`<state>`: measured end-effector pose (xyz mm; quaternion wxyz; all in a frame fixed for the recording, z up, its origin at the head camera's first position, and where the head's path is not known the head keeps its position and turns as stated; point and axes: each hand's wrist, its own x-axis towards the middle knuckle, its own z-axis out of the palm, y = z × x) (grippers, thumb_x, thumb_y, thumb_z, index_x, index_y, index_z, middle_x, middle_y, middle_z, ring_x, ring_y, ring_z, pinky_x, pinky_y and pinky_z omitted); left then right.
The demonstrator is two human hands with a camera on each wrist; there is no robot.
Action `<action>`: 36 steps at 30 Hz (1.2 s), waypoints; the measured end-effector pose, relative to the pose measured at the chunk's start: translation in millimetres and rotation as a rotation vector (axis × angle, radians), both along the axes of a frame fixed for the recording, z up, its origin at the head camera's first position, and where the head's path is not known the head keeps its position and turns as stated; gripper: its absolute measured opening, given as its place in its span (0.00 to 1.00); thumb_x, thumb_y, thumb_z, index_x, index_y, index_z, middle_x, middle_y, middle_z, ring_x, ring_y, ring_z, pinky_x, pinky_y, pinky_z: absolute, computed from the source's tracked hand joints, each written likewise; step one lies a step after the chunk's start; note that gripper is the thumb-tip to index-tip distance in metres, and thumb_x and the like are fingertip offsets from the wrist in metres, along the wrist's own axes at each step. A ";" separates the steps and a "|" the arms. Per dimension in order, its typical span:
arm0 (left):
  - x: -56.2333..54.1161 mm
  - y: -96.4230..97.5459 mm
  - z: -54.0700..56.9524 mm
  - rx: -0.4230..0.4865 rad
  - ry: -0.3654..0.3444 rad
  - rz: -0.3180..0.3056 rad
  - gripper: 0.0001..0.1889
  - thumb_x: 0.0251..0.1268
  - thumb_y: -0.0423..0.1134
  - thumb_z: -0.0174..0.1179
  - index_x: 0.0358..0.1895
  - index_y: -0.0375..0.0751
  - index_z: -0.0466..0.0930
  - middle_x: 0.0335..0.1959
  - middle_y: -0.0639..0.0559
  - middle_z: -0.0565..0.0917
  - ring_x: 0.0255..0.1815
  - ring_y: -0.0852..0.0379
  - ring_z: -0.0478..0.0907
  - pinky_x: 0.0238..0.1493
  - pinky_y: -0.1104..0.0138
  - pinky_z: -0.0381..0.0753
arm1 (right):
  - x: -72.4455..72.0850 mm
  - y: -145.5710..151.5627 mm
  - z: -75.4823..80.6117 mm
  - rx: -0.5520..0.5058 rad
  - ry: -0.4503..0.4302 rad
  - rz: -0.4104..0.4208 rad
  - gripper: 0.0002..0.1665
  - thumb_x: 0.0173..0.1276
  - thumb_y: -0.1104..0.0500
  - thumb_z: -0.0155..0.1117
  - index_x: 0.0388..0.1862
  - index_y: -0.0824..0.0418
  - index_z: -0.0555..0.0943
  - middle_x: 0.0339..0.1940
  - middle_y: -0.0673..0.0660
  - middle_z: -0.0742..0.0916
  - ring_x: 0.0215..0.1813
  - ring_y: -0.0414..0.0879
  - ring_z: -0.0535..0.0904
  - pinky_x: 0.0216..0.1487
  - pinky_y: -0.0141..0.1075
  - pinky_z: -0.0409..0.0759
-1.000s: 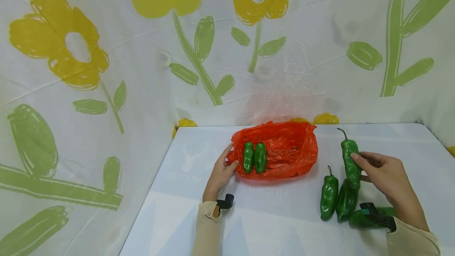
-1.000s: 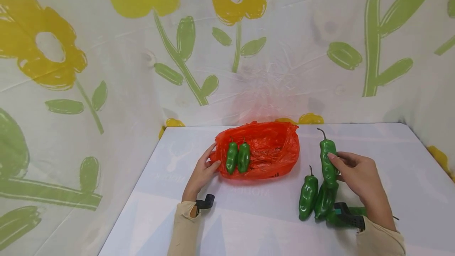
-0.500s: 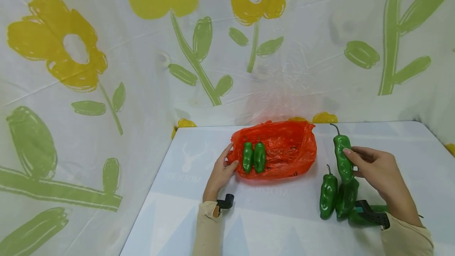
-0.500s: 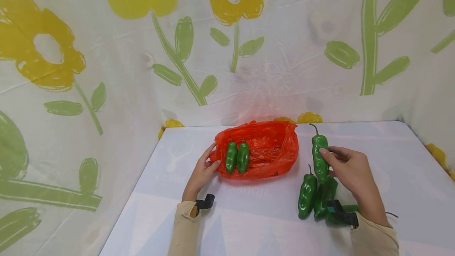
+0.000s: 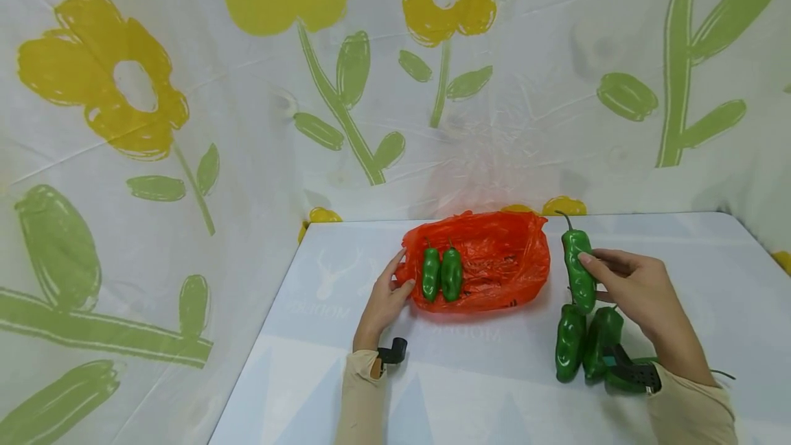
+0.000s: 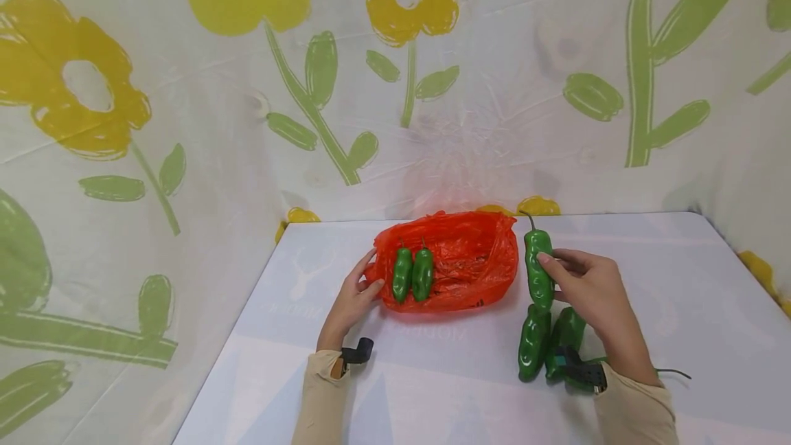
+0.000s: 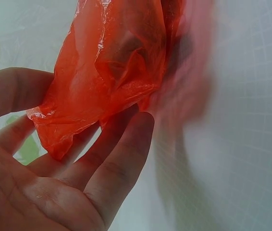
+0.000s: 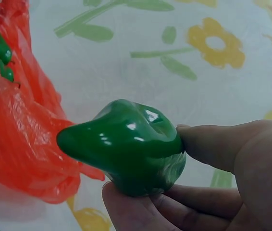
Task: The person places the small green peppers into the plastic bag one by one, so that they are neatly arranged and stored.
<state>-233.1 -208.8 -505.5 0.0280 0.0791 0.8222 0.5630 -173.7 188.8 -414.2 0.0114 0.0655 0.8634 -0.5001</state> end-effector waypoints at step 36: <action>-1.3 0.4 -1.6 -0.003 -0.011 0.005 0.35 0.76 0.39 0.58 0.82 0.60 0.59 0.70 0.40 0.74 0.47 0.48 0.82 0.50 0.57 0.89 | -29.6 -65.5 8.2 0.056 0.059 0.088 0.44 0.76 0.37 0.58 0.72 0.74 0.72 0.62 0.75 0.84 0.56 0.61 0.85 0.40 0.32 0.90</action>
